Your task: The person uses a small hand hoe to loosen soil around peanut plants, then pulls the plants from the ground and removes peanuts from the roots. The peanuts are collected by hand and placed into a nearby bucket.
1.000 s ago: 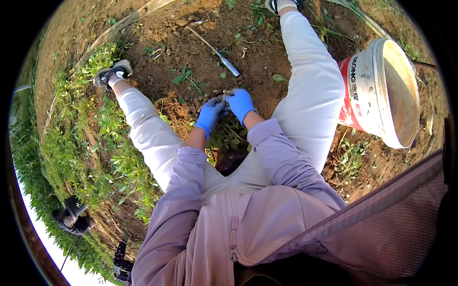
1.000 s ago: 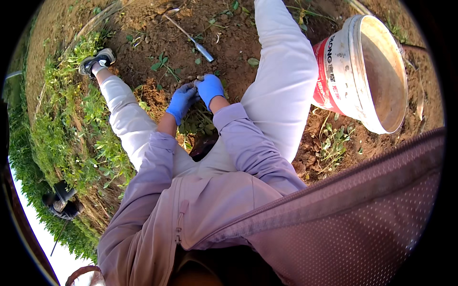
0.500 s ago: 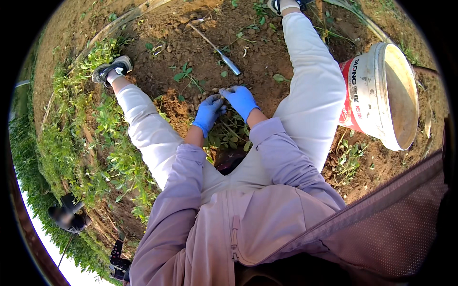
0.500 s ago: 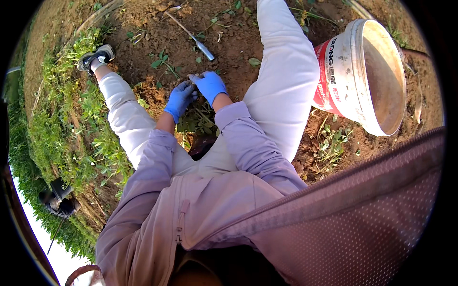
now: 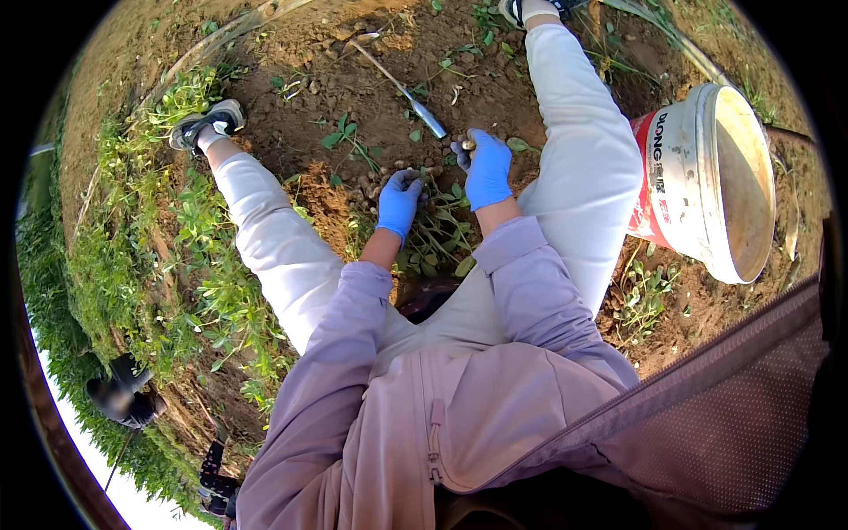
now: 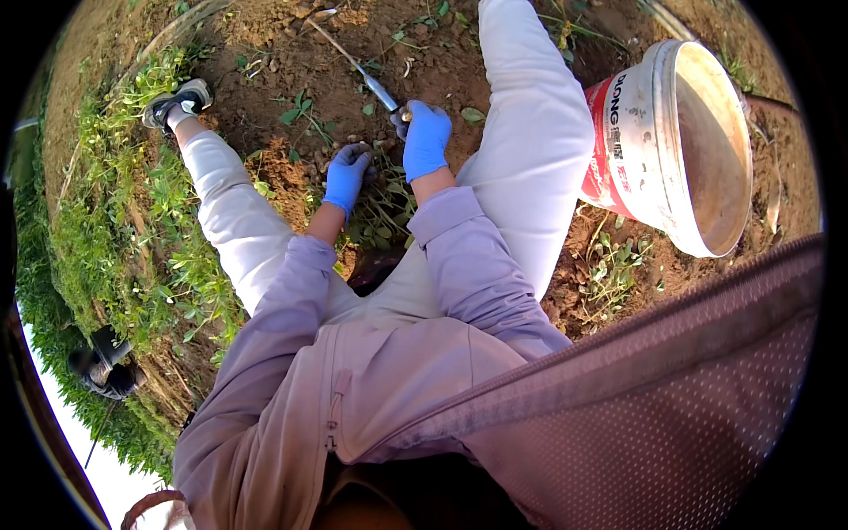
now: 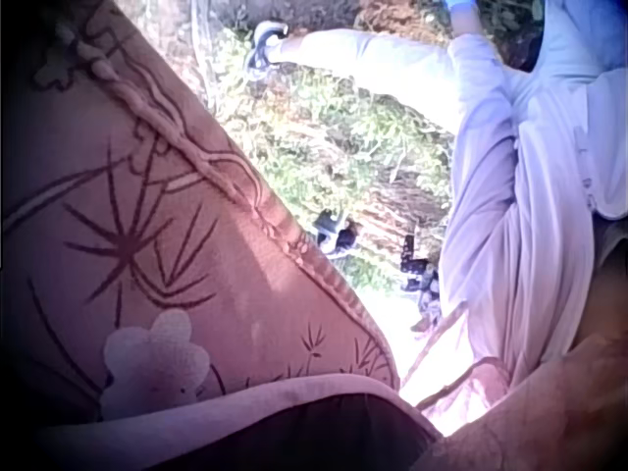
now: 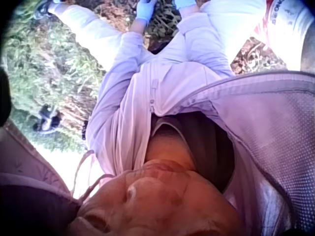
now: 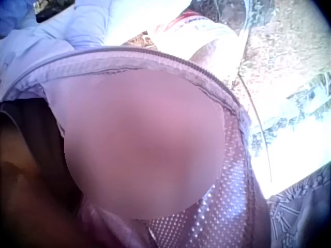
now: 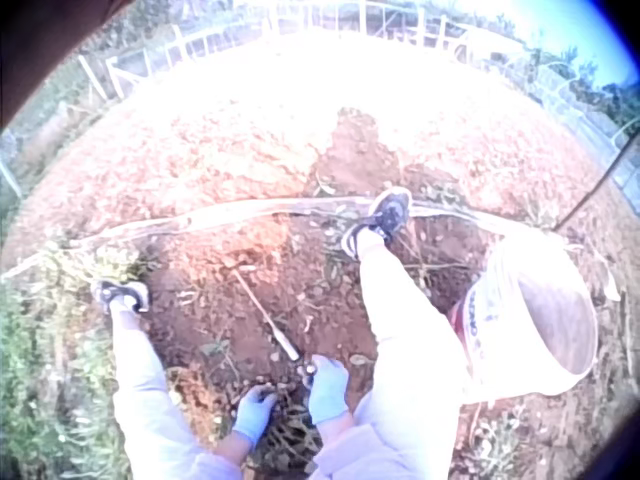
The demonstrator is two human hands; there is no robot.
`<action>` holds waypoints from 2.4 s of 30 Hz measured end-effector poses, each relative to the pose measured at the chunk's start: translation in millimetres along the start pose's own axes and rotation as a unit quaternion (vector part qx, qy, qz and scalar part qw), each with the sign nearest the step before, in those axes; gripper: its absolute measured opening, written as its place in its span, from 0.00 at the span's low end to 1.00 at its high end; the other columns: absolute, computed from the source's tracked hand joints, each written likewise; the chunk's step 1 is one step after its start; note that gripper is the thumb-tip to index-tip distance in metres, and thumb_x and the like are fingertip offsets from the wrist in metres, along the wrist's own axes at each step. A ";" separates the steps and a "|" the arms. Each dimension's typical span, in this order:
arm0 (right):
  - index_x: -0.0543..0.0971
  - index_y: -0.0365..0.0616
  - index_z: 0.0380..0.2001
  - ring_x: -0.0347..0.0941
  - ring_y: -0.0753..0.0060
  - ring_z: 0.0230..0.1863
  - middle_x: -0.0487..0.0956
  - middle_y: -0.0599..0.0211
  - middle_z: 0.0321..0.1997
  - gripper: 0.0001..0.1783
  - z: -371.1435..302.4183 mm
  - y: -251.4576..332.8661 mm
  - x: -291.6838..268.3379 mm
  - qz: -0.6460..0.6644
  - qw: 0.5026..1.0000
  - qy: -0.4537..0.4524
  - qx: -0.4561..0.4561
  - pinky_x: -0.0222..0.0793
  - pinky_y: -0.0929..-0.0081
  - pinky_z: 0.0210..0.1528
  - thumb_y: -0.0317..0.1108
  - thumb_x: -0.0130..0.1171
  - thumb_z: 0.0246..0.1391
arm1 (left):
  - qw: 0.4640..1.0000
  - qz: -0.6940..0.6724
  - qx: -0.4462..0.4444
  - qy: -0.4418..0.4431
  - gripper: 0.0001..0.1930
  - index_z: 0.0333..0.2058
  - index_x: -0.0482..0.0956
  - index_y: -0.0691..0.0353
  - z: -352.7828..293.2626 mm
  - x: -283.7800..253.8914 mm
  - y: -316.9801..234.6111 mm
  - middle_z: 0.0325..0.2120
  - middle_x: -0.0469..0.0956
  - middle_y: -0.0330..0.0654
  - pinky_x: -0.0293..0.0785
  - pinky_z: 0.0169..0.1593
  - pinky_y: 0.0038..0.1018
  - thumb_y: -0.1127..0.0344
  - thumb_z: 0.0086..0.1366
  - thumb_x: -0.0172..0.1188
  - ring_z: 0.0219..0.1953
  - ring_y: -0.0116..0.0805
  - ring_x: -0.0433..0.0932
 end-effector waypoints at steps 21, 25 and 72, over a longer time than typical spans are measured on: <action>0.74 0.39 0.25 0.60 0.82 0.12 0.69 0.72 0.14 0.09 -7.3 -29.9 15.8 -0.284 0.944 0.157 0.058 0.54 0.83 0.13 0.35 0.55 0.50 | 0.993 -0.091 -0.026 0.071 0.10 0.28 0.74 0.60 -10.5 25.1 -27.2 0.17 0.68 0.32 0.62 0.22 0.18 0.59 0.59 0.53 0.18 0.21 0.64; 0.75 0.37 0.26 0.59 0.84 0.13 0.67 0.73 0.13 0.11 -4.1 -34.4 18.4 -0.345 0.920 0.183 -0.020 0.52 0.82 0.14 0.36 0.57 0.48 | 0.981 -0.181 -0.053 0.053 0.11 0.28 0.74 0.59 -16.3 20.6 -21.4 0.18 0.69 0.32 0.61 0.23 0.18 0.58 0.59 0.54 0.20 0.21 0.64; 0.75 0.34 0.22 0.66 0.78 0.16 0.72 0.66 0.16 0.17 -18.6 -29.8 30.4 -0.422 0.882 0.209 -0.026 0.61 0.78 0.19 0.41 0.58 0.47 | 0.912 -0.345 -0.167 0.146 0.15 0.27 0.68 0.56 -19.6 14.9 -12.6 0.14 0.61 0.30 0.56 0.25 0.21 0.50 0.60 0.49 0.17 0.22 0.57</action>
Point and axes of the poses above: each hand's wrist, its own z-axis towards the middle knuckle, its own x-axis out of the palm, y = z × x, the point moved 7 cm from there along z, towards the middle knuckle
